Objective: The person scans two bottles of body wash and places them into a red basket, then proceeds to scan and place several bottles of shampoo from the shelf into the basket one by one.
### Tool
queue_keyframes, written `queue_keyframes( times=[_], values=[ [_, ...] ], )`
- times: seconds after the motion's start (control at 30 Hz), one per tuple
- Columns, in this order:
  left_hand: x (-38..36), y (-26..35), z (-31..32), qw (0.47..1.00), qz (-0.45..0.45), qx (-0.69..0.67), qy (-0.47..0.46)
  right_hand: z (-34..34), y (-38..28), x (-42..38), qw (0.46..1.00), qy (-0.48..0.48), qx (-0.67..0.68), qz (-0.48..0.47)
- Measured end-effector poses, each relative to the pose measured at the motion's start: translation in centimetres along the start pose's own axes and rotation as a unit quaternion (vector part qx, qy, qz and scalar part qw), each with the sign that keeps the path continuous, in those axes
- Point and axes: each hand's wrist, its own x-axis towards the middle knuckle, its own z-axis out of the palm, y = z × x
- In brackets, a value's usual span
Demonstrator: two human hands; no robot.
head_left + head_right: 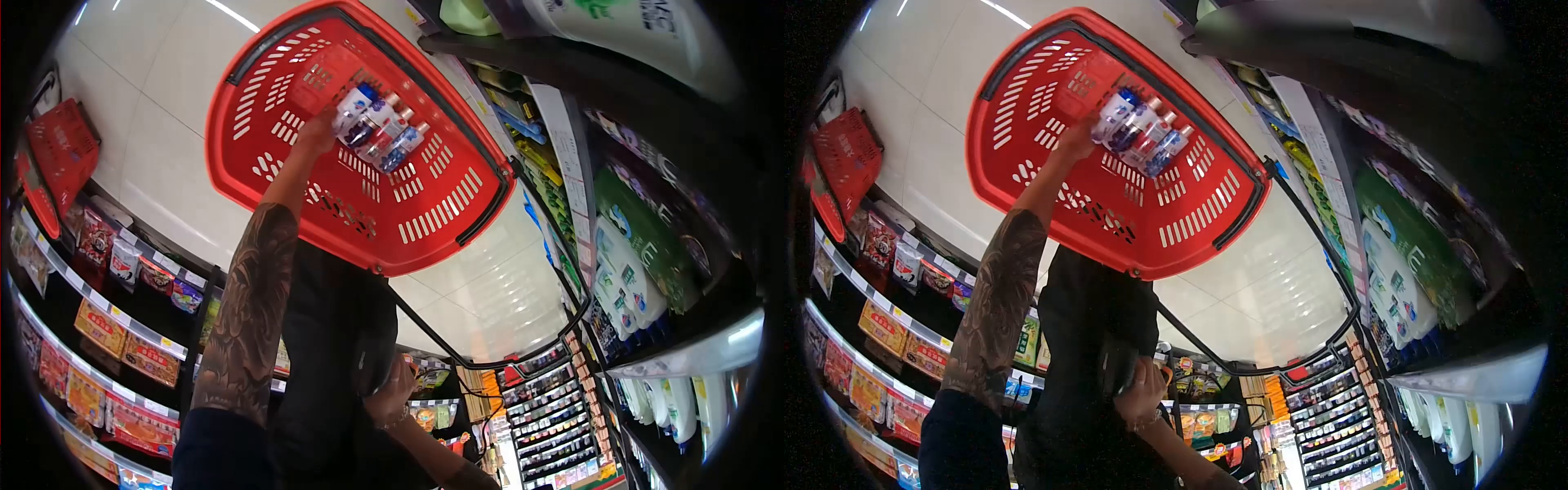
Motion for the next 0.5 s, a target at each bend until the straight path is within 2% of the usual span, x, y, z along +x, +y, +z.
queue_keyframes(
  times=[0.03,0.1,0.13,0.2,0.27,0.3,0.33,0.37,0.43,0.47,0.5],
  values=[
    [-1.6,1.3,-1.1,0.999,-0.005,-0.004,-0.054,0.2,-0.6,0.1,0.999,-0.019,-0.009,0.036],
    [-3.4,0.1,2.7,0.981,0.126,0.141,0.038,0.2,-2.0,0.3,0.993,-0.056,-0.031,0.104],
    [-4.2,0.2,5.3,0.995,0.098,0.008,0.029,0.3,-2.6,0.4,0.987,-0.087,-0.039,0.126],
    [-13.5,6.9,-1.3,0.998,0.054,0.04,0.005,0.2,-3.1,-0.3,0.984,-0.114,-0.08,0.11],
    [-19.2,7.8,0.4,0.991,0.12,-0.028,0.052,-1.3,-4.4,-0.9,0.972,-0.171,-0.122,0.101],
    [-23.6,10.5,-3.7,0.992,0.098,-0.068,-0.032,-2.3,-5.1,-1.7,0.965,-0.192,-0.144,0.108],
    [-27.6,11.7,-5.2,0.99,0.083,-0.109,-0.033,-3.3,-5.6,-2.7,0.957,-0.209,-0.166,0.115],
    [-32.1,13.3,-8.6,0.985,0.122,-0.121,0.008,-4.6,-6.2,-3.5,0.948,-0.224,-0.19,0.124],
    [-37.0,12.5,-8.5,0.971,0.16,-0.175,0.029,-8.3,-7.9,-5.5,0.929,-0.28,-0.171,0.173],
    [-41.2,14.2,-13.3,0.975,0.12,-0.186,-0.006,-9.7,-8.4,-6.5,0.922,-0.292,-0.177,0.185],
    [-44.7,14.9,-17.2,0.97,0.16,-0.181,0.007,-11.4,-8.9,-6.8,0.914,-0.302,-0.182,0.2]
  ],
)
